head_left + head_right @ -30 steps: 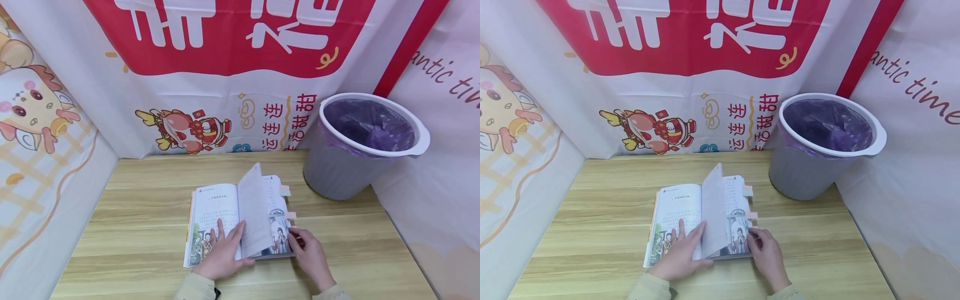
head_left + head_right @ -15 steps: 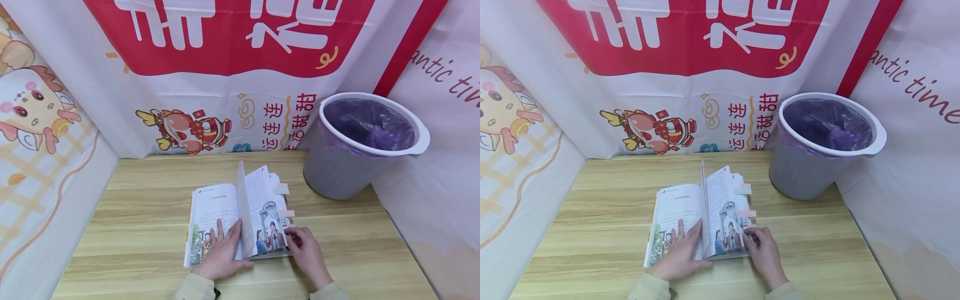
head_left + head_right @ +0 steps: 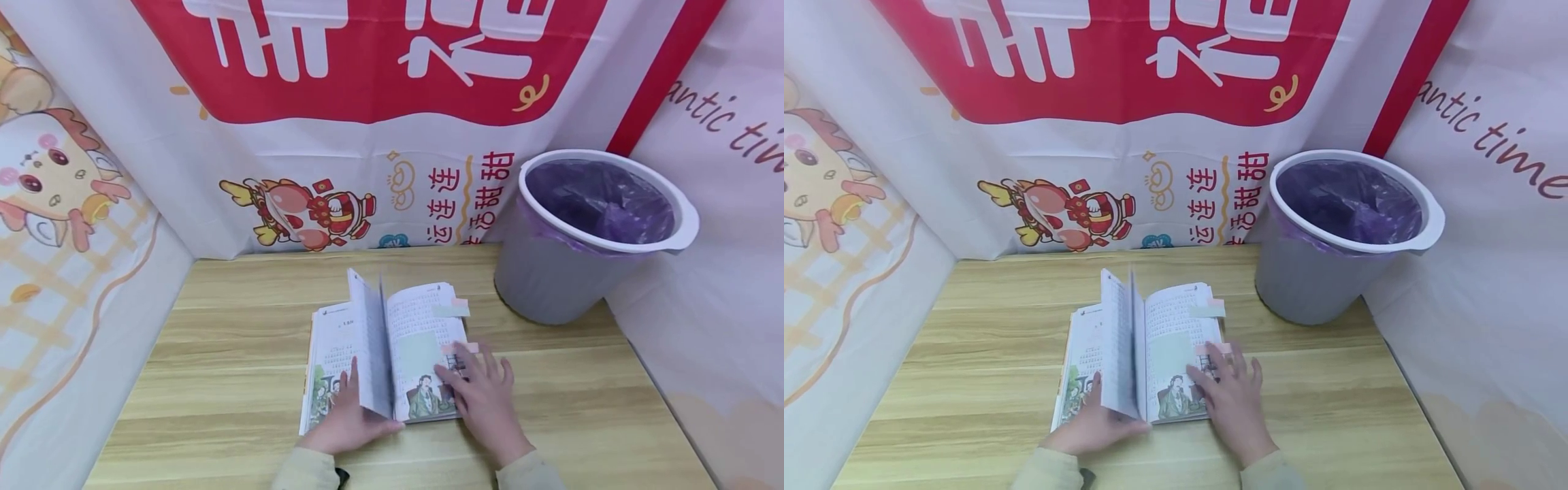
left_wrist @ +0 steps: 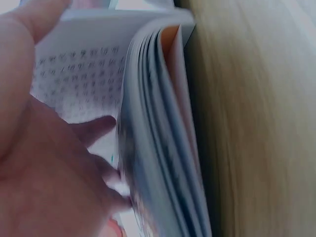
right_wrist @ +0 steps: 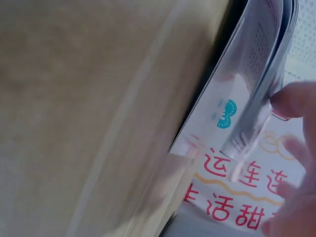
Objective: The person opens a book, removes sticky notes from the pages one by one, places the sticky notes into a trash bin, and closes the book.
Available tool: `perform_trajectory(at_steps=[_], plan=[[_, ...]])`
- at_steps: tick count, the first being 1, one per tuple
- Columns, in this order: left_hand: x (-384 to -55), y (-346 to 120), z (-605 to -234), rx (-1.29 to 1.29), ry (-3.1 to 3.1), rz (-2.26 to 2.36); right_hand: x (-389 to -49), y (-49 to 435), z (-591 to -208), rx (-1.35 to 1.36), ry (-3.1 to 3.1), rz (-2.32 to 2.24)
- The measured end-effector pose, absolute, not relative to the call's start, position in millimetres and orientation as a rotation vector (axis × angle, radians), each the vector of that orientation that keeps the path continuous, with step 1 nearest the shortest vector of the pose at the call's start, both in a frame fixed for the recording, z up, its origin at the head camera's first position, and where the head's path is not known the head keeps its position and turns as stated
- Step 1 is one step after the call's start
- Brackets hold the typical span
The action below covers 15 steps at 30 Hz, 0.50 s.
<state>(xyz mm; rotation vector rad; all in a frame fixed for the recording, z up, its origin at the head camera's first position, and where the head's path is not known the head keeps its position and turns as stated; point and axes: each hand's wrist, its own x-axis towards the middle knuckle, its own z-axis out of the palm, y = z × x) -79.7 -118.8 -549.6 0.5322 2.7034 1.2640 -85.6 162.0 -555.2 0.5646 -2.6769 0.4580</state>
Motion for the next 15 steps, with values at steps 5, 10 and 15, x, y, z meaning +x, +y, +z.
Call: perform_trajectory(at_steps=[5,10,15], plan=[[-79.4,-139.1,-544.3,0.569,2.504,1.528,-84.1,157.7,-554.2,0.68,-2.726,0.443],[-71.8,-160.7,-537.0,0.329,2.432,1.663,-83.3,156.0,-553.1,0.693,-2.731,0.502],[-64.0,-177.3,-535.2,0.362,2.575,1.857,-83.1,155.1,-551.3,0.719,-2.724,0.55]])
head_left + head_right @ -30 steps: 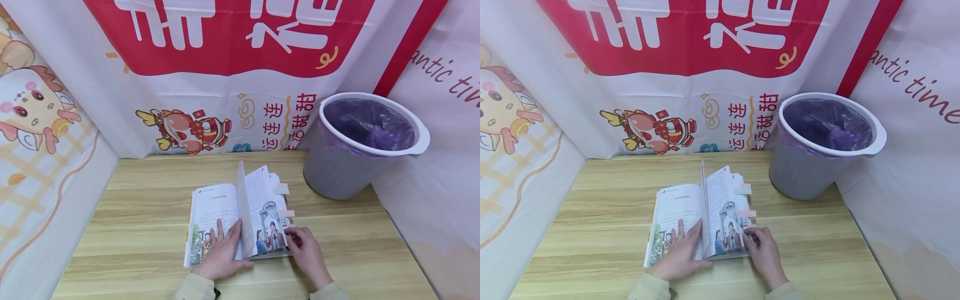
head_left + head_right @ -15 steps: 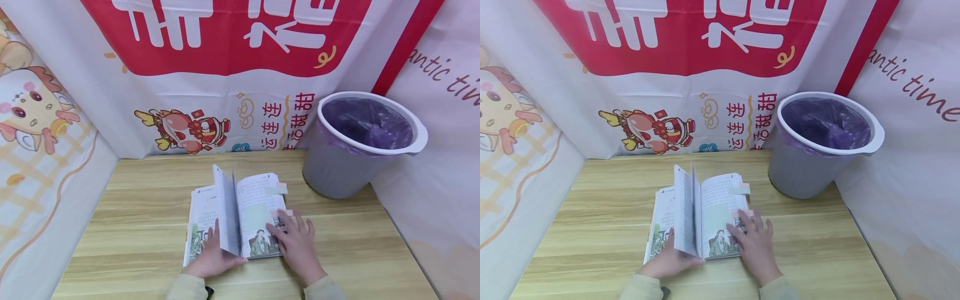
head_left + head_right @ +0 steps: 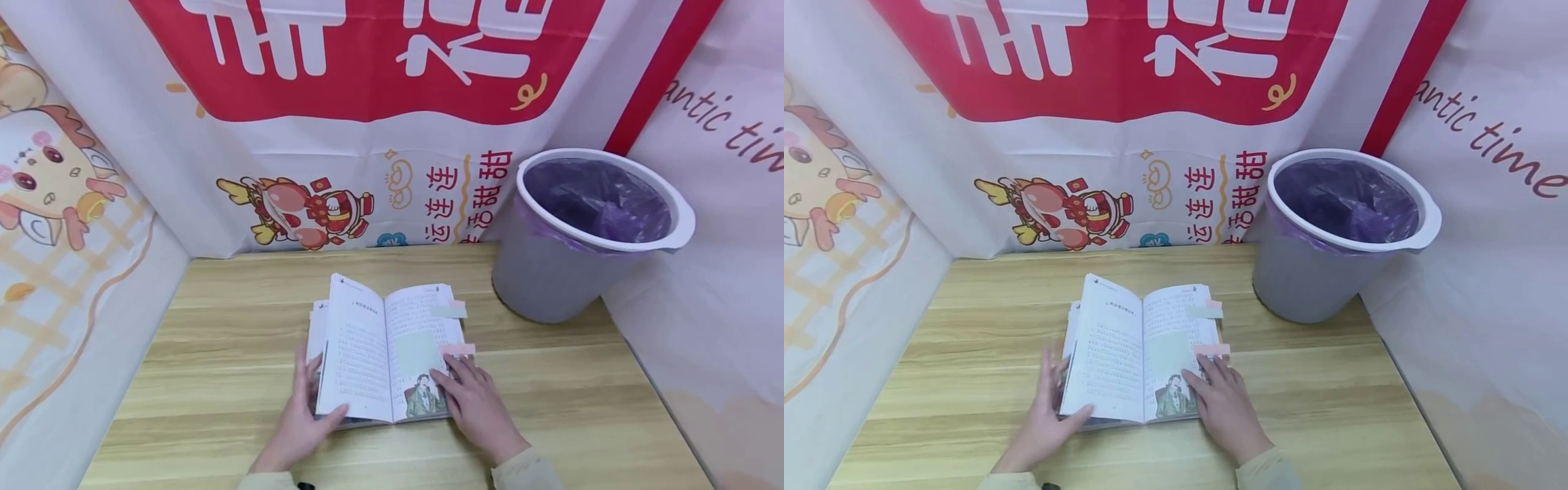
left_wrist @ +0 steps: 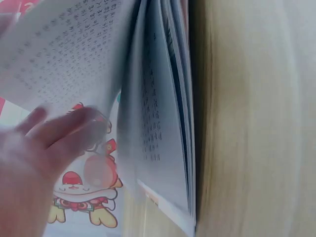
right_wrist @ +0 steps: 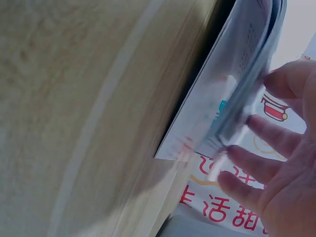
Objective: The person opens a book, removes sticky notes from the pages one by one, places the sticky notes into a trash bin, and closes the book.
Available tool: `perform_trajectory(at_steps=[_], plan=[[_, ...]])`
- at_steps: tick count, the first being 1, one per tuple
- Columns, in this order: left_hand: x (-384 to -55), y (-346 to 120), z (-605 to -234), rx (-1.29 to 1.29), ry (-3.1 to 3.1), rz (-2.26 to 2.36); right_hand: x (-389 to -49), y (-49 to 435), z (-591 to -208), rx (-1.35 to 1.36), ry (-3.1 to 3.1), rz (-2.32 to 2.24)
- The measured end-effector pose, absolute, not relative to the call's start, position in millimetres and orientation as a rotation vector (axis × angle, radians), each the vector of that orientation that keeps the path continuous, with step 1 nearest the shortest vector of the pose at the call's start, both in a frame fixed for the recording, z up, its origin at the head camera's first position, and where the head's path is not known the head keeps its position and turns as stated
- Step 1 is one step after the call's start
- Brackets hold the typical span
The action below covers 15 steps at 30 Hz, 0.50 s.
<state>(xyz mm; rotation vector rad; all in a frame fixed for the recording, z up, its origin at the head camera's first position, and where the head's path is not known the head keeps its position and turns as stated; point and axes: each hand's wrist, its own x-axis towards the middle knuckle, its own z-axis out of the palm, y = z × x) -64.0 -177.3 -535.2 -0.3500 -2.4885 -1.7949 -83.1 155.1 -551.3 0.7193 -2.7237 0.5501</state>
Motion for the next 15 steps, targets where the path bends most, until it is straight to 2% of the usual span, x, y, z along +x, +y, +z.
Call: perform_trajectory(at_steps=[7,15], plan=[[-67.8,-180.7,-526.7,-0.539,-2.65,-0.802,-79.2,155.0,-550.4,0.67,-2.871,0.532],[-69.5,-138.0,-530.6,-0.644,-2.926,-0.586,-77.8,152.1,-548.0,0.665,-2.938,0.536]])
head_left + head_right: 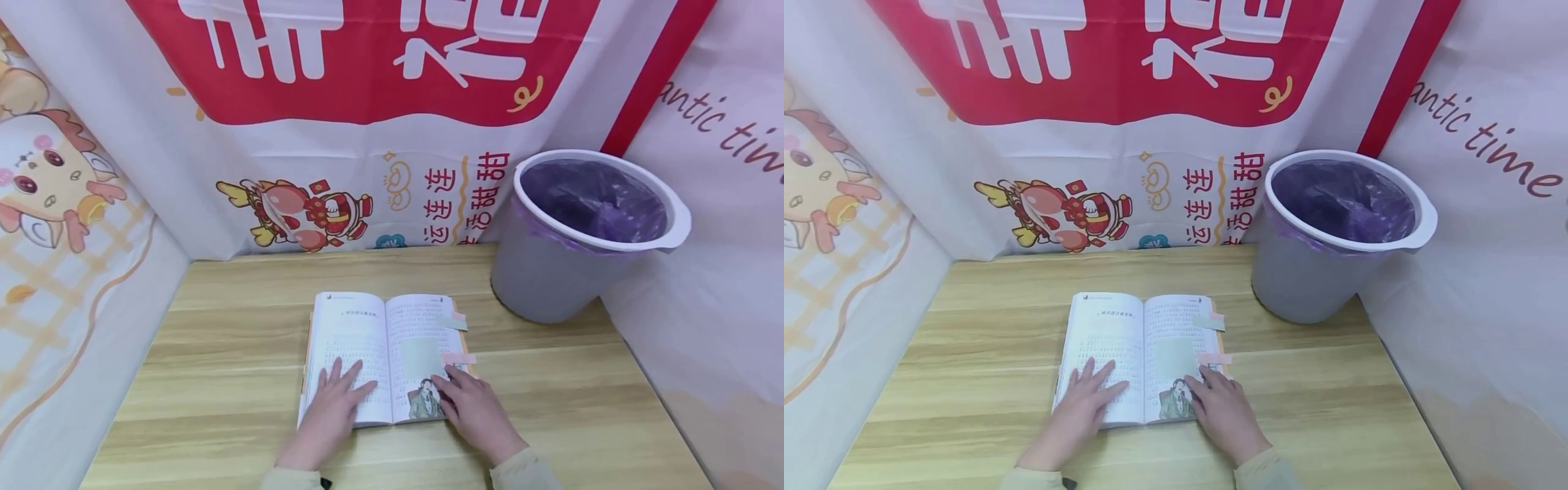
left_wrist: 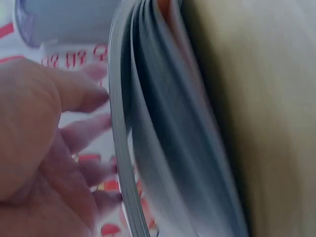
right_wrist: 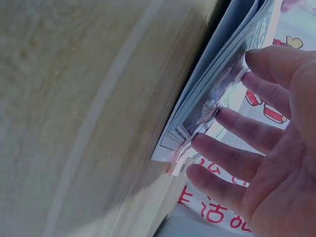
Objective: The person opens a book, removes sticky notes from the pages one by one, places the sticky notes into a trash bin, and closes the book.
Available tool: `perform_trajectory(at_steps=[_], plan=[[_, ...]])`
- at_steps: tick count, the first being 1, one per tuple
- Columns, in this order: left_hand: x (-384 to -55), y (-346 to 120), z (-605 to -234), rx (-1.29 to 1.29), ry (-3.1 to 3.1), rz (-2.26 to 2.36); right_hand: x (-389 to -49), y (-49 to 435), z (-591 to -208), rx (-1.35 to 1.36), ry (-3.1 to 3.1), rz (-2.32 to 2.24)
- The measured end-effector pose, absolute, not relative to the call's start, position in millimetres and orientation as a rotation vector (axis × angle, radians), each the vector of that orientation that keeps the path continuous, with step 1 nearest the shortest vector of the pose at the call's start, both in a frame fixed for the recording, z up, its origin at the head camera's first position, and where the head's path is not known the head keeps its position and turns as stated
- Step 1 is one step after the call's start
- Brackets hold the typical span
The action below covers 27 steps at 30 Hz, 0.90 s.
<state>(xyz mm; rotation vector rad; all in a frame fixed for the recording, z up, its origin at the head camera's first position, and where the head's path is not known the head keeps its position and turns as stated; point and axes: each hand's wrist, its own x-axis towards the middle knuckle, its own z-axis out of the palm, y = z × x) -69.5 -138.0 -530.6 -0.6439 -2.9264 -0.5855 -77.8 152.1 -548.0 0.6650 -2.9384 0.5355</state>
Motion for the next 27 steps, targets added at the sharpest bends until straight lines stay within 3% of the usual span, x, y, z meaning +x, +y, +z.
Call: perform_trajectory(at_steps=[12,27], plan=[[-67.7,-98.3,-550.4,-0.785,-2.964,-0.438,-78.9,153.2,-552.2,0.674,-2.926,0.582],[-65.9,-73.6,-547.5,-0.703,-3.05,-0.249,-83.8,155.5,-543.5,0.649,-2.909,0.569]])
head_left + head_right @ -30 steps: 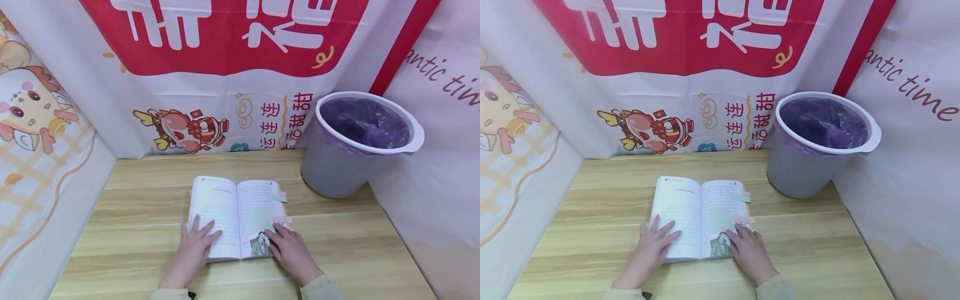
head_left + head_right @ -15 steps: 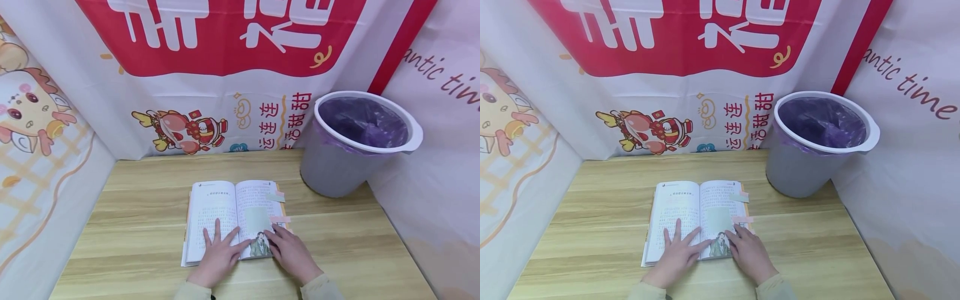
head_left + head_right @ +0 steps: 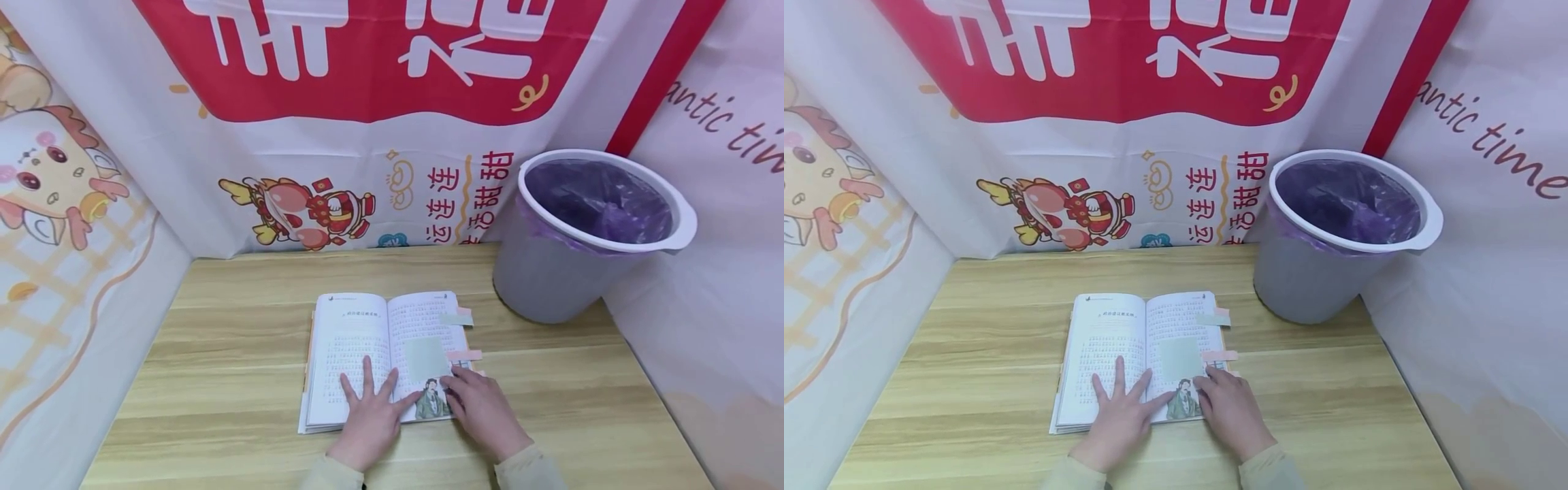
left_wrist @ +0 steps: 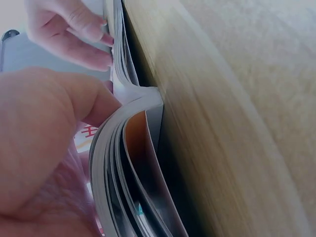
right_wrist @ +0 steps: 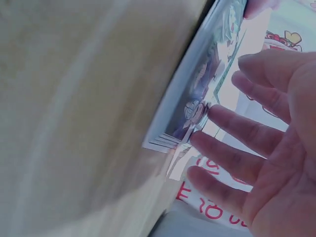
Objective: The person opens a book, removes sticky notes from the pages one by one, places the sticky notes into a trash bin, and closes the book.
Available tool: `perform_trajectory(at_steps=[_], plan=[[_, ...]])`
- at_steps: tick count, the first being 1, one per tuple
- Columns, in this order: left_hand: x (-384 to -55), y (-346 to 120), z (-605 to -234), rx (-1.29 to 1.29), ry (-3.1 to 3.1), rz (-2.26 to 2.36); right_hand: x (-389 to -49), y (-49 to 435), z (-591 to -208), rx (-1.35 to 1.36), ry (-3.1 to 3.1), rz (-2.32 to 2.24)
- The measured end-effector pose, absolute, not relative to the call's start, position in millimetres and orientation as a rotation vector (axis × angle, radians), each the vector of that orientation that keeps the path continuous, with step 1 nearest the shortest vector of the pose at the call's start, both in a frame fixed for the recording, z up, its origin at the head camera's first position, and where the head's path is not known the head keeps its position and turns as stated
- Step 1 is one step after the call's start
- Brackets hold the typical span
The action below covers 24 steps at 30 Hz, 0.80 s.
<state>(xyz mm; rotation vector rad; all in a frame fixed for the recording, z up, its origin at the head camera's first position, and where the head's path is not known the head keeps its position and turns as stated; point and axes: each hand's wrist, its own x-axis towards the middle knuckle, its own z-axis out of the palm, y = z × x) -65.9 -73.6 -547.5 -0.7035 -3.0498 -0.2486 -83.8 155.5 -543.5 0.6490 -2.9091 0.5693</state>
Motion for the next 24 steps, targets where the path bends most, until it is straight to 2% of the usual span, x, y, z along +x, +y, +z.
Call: perform_trajectory(at_steps=[24], plan=[[-64.8,-76.5,-553.6,-0.705,-3.024,-0.253,-131.7,117.2,-538.0,0.863,-3.007,0.383]])
